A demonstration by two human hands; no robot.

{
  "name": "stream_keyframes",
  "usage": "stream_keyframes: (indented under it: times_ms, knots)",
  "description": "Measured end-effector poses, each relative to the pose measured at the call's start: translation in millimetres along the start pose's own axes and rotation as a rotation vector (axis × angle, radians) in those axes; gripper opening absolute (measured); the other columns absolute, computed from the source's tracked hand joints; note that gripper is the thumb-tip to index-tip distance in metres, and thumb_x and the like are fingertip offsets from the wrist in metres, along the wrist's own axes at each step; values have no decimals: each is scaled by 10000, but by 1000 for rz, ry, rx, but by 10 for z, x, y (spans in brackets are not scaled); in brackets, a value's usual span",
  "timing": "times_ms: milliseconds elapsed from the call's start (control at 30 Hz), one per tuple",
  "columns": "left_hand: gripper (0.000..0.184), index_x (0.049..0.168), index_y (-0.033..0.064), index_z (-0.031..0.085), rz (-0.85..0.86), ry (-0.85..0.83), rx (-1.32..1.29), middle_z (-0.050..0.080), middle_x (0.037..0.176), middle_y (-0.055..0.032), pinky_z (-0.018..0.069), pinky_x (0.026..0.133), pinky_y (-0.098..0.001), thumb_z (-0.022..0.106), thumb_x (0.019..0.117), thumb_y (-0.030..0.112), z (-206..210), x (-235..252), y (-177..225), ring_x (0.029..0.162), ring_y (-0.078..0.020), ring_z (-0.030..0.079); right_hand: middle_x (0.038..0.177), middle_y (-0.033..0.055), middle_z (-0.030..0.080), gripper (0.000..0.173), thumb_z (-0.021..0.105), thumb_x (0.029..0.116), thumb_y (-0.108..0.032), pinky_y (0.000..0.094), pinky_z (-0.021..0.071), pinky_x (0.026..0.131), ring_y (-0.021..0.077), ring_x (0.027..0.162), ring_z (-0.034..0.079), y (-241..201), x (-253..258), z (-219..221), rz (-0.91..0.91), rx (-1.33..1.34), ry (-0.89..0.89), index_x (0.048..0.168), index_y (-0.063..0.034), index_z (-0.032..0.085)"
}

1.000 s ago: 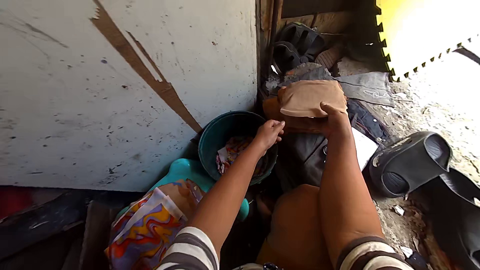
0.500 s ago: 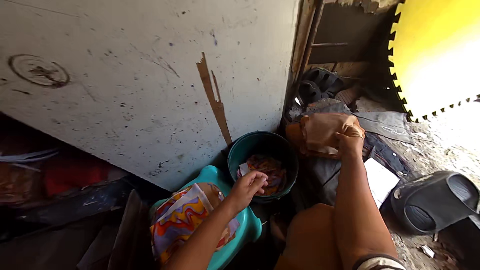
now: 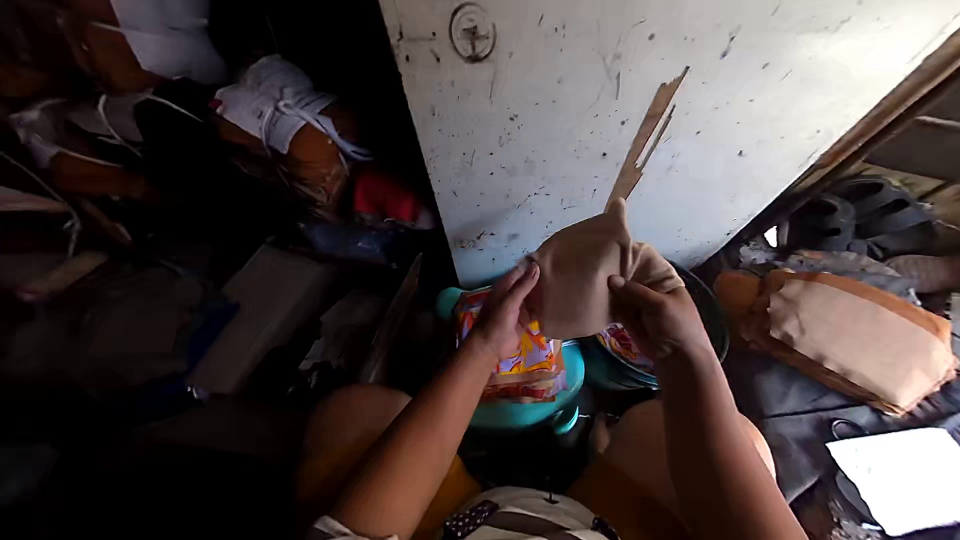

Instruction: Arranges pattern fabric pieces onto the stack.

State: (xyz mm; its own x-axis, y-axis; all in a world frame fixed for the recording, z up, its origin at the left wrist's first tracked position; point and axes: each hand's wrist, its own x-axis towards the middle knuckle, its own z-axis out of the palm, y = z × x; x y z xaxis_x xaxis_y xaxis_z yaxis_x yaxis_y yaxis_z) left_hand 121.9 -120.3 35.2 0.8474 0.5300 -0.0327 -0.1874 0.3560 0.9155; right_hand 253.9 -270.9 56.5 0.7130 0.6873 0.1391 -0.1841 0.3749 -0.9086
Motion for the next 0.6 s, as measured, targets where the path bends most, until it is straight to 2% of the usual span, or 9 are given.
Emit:
stream_keyframes:
  times_ms: [33,67,200,300,367,400,467,533,600]
  knots:
    - [286,1344,86,545,55,53,37,688,1121,-74,582,876,-361,469,1088,188,-101,-22,47,988,-167,686,911,96,727,303,561,927,90,364,630,740,178,790,722,67,2,77,14,0,-21,1192,-51,603]
    - [307,1359,89,548,112,88,86,683,1154,-79,586,872,-379,539,1055,134,-212,-46,81,997,-177,683,922,108,726,301,574,931,92,373,631,745,190,797,723,140,-3,142,24,3,-36,1199,-43,603]
    - [437,1421,90,507,249,129,275,661,1247,-73,586,906,-374,618,1000,56,-602,-154,141,1071,-164,670,920,133,722,277,635,905,67,411,634,772,217,819,726,539,-97,324,51,-52,-34,1175,13,598]
    - [448,1397,23,495,111,183,443,680,1184,-136,583,909,-387,636,973,-7,-915,-226,-15,1033,-193,688,956,175,717,293,662,933,44,403,636,771,234,841,729,920,-282,392,286,-74,108,1204,90,562]
    - [503,1426,-10,457,-37,214,591,657,1215,-206,554,960,-438,651,962,-7,-1138,-229,-180,1086,-255,672,987,171,692,299,607,992,8,396,629,701,237,814,719,1113,-362,383,446,-62,156,1264,61,497]
    - [545,1458,-2,437,-91,231,629,651,1242,-219,542,982,-449,659,960,4,-1217,-229,-245,1112,-269,668,962,175,694,279,597,990,20,396,629,660,242,769,719,1185,-375,375,476,-70,156,1248,65,499]
    - [578,1482,16,429,-136,256,660,649,1262,-219,537,1006,-458,671,956,17,-1304,-227,-316,1139,-278,665,942,199,704,285,637,953,55,407,639,643,265,742,728,1248,-372,371,484,-108,138,1212,84,523]
    - [589,1480,28,420,-124,260,690,670,1217,-210,549,979,-461,680,951,19,-1316,-237,-333,1102,-272,682,907,190,714,272,685,919,55,393,642,645,250,730,733,1276,-372,384,476,-174,145,1155,97,556]
    - [637,1503,52,390,-96,261,708,676,1218,-198,558,975,-461,691,943,17,-1330,-238,-342,1099,-268,689,920,188,710,318,714,895,56,384,639,664,242,756,731,1299,-376,396,456,-201,149,1167,95,553]
